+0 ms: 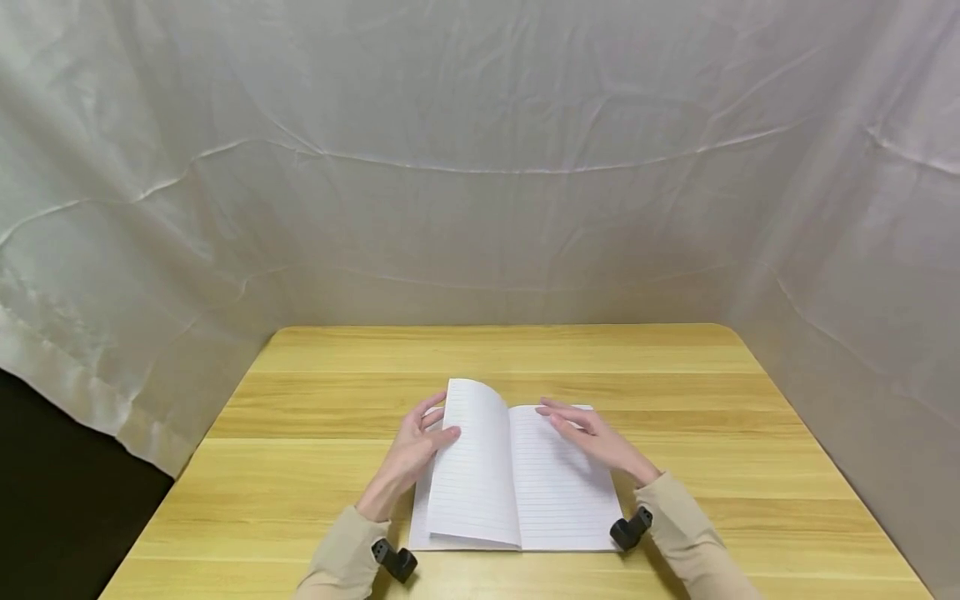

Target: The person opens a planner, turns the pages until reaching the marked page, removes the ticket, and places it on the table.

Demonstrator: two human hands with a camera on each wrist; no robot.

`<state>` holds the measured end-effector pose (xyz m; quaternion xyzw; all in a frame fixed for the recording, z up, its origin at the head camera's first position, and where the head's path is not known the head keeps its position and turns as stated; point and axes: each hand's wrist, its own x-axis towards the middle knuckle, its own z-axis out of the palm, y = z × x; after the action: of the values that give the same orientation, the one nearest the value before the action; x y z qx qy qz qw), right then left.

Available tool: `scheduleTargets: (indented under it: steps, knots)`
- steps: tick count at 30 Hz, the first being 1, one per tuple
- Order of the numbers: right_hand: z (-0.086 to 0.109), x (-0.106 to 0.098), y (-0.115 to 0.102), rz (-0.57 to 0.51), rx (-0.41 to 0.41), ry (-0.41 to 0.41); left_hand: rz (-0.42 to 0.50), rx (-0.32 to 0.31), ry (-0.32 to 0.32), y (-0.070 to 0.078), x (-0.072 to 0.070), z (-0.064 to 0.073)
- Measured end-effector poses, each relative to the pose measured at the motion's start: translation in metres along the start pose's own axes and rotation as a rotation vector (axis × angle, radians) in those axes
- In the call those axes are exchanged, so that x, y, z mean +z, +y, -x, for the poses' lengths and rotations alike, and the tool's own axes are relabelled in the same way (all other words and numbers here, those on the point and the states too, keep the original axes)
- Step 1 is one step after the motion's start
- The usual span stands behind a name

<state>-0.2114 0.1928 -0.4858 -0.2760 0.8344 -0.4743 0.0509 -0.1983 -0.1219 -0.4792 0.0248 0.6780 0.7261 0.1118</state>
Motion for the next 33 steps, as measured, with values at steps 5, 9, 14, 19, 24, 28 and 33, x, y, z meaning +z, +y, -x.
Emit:
scheduleTargets:
  steps: [5, 9, 14, 19, 24, 28, 33]
  knots:
    - [0.002, -0.007, 0.008, 0.007, 0.045, 0.020, -0.084, -0.008, 0.068, -0.003, -0.004, -0.003]
    - [0.003, -0.011, 0.013, -0.001, 0.072, 0.043, -0.143, -0.006, 0.093, -0.004, -0.007, -0.006]
    - [0.003, -0.017, 0.018, 0.033, 0.085, 0.064, -0.175, -0.004, 0.088, -0.005, -0.012, -0.008]
    - [0.001, -0.022, 0.023, 0.133, 0.104, 0.072, -0.289, 0.040, 0.069, -0.006, -0.017, -0.009]
    - [-0.001, -0.028, 0.029, 0.221, 0.092, 0.027, -0.501, 0.118, 0.081, -0.010, -0.022, -0.009]
    - [-0.002, -0.033, 0.033, 0.270, 0.103, -0.011, -0.640, 0.148, 0.093, -0.013, -0.024, -0.010]
    - [-0.007, -0.037, 0.034, 0.315, 0.125, -0.023, -0.746, 0.141, 0.080, -0.014, -0.024, -0.011]
